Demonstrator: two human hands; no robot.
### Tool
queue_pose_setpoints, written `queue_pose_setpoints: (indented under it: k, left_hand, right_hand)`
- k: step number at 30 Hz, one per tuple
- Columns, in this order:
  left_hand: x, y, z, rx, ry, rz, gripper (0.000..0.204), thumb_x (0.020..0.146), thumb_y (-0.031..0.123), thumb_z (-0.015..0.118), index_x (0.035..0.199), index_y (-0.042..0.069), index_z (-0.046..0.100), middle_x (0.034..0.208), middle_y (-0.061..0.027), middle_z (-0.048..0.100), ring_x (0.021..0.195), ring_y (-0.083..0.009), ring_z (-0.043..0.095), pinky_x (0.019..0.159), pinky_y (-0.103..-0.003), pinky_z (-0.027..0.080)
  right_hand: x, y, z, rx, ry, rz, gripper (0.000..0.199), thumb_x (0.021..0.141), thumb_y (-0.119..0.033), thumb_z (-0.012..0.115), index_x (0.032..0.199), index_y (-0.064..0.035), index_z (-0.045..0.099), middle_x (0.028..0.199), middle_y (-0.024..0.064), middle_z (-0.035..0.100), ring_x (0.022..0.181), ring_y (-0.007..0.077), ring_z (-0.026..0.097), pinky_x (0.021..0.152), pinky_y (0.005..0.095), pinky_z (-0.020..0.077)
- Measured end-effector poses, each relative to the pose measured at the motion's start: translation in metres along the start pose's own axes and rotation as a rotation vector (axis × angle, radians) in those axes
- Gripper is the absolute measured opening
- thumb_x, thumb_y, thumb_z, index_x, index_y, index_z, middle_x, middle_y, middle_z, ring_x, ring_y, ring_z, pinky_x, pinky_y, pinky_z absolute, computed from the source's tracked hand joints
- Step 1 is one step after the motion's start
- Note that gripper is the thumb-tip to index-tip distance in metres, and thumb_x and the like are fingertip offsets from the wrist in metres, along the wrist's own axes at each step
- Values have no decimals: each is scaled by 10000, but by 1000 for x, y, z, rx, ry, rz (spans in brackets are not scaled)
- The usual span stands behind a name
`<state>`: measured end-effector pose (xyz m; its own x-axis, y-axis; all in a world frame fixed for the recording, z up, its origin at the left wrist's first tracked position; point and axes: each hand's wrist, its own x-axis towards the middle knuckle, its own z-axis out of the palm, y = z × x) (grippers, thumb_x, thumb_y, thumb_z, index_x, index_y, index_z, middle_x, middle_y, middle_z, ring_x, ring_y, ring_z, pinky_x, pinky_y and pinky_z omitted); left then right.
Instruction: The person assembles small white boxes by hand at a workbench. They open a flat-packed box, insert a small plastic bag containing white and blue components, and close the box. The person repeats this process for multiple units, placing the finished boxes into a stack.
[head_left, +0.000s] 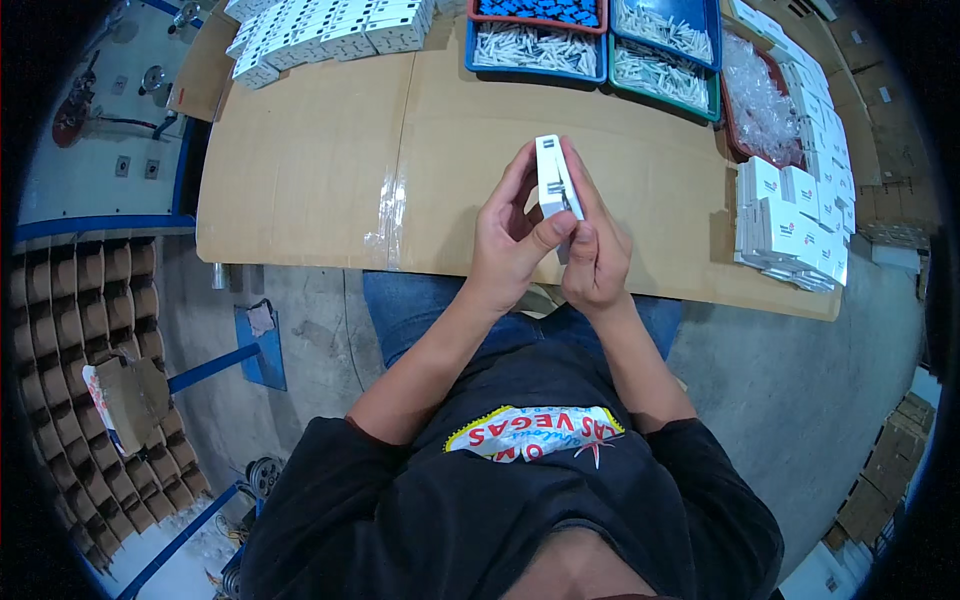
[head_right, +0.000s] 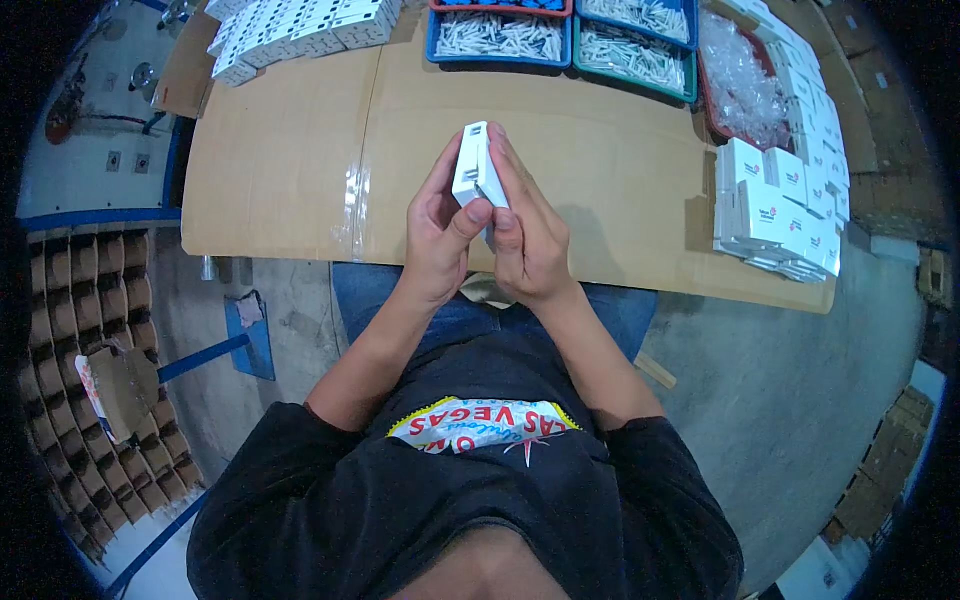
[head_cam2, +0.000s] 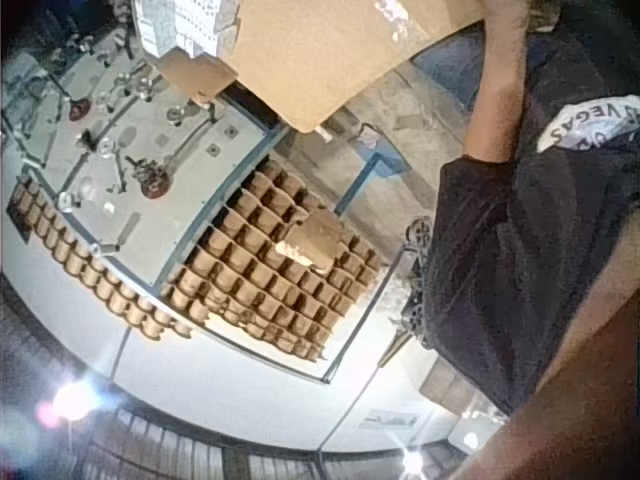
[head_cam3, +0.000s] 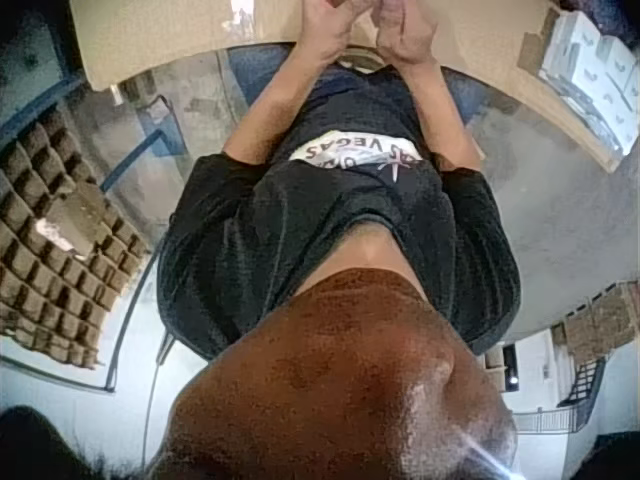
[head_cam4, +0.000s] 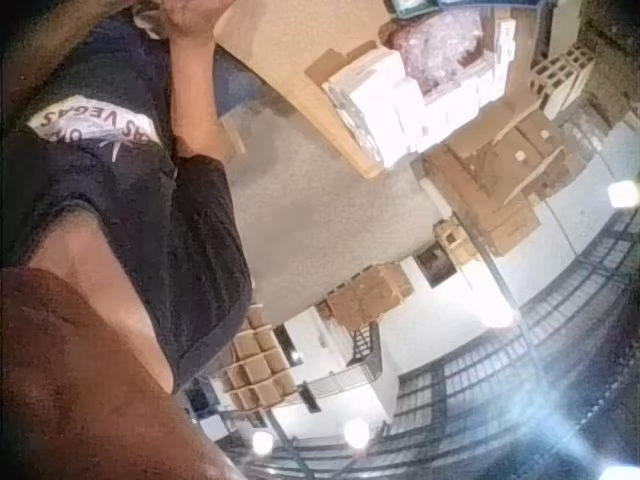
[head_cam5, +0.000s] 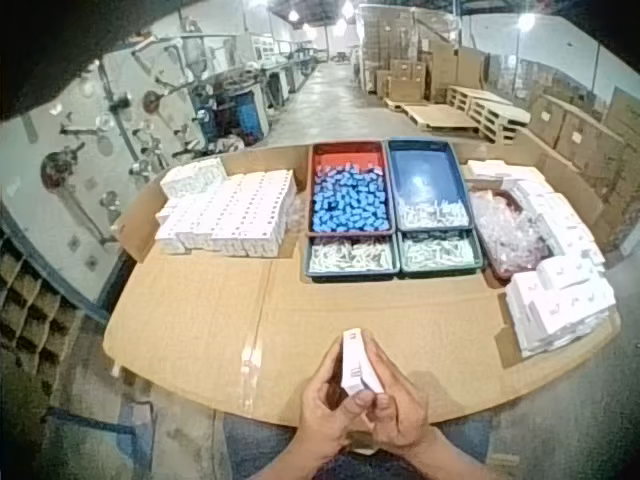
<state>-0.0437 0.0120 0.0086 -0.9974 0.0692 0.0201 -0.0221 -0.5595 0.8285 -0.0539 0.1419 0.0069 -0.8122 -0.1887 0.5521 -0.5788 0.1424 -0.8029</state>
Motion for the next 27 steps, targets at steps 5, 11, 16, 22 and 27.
queue_pose_setpoints:
  k: [5, 11, 16, 22, 27]
  left_hand:
    - [9, 1, -2, 40, 10, 46, 941, 848, 175, 844, 1573, -45, 285, 1517, -161, 448, 1461, -260, 394, 1193, -412, 351]
    - [18, -3, -14, 515, -183, 330, 1076, 747, 171, 881, 1597, -18, 249, 1597, -173, 364, 1518, -291, 311, 1249, -426, 227]
    - [14, -3, -22, 797, -276, 372, 1192, 698, 248, 937, 1640, 107, 220, 1640, -179, 317, 1562, -323, 227, 1265, -465, 188]
    - [5, -3, -23, -93, -36, -326, 915, 980, 660, 554, 1638, 120, 220, 1577, -172, 402, 1404, -338, 481, 1162, -467, 394]
    - [7, 8, -19, -7, -114, -457, 721, 1052, 578, 425, 1565, 86, 304, 1350, -152, 575, 1194, -307, 646, 995, -426, 541]
  right_hand:
    - [5, 4, -4, 177, -32, 81, 569, 1103, -328, 389, 1491, 83, 455, 1553, 294, 438, 1467, 398, 418, 1199, 443, 331]
    - [10, 1, -13, 411, 79, 454, 629, 1060, -448, 530, 1477, 22, 509, 1421, 167, 575, 1288, 242, 577, 1090, 380, 440]
    - [17, 0, -26, 430, 23, 592, 595, 980, -252, 699, 1472, 20, 504, 1383, 135, 597, 1201, 194, 597, 1036, 344, 468]
    - [7, 16, -28, 303, -32, 291, 808, 811, -109, 791, 1522, 30, 431, 1499, 169, 527, 1408, 279, 482, 1183, 404, 354]
    - [12, 4, -25, 235, -183, 264, 880, 731, -73, 776, 1542, -34, 437, 1574, 177, 458, 1475, 312, 416, 1225, 435, 296]
